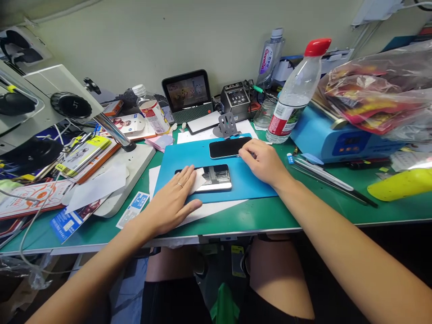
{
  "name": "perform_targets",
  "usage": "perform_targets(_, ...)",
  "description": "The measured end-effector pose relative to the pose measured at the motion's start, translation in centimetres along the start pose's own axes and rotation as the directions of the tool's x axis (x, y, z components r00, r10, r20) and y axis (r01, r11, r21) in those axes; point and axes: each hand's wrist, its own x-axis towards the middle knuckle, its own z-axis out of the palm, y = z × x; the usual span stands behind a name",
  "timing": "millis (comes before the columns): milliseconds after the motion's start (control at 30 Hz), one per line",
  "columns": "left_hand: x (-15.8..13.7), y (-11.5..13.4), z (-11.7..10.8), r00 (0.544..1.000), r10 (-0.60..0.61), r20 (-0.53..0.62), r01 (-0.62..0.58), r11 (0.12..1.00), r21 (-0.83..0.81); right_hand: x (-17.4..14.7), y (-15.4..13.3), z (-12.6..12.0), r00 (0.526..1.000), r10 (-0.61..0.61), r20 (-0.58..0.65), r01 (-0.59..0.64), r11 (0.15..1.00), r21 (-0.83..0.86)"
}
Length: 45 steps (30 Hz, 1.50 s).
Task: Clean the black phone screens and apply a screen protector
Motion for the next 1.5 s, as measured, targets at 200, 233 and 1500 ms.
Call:
perform_targets(200, 1.3, 0.9, 0.7, 0.998, 0.049, -0.024, -0.048, 0.998, 0.040, -0.1, -0.1, -0.1, 1.000, -0.003, -0.004, 0.003, 1.000, 0.002)
perform_targets(233, 1.6, 1.0, 0.7, 0.998, 0.050, -0.035, -0.048, 0.997, 0.054, -0.1, -0.1, -0.1, 1.000, -0.005, -0.005, 0.006, 1.000, 0.004)
perform_targets(1500, 3.1, 1.5, -0.1, 0.977, 0.198, 0.076, -0.203, 0.977, 0.067, -0.3, 0.3, 0.1, 0.999, -0.031, -0.008, 0.031, 0.998, 0.045)
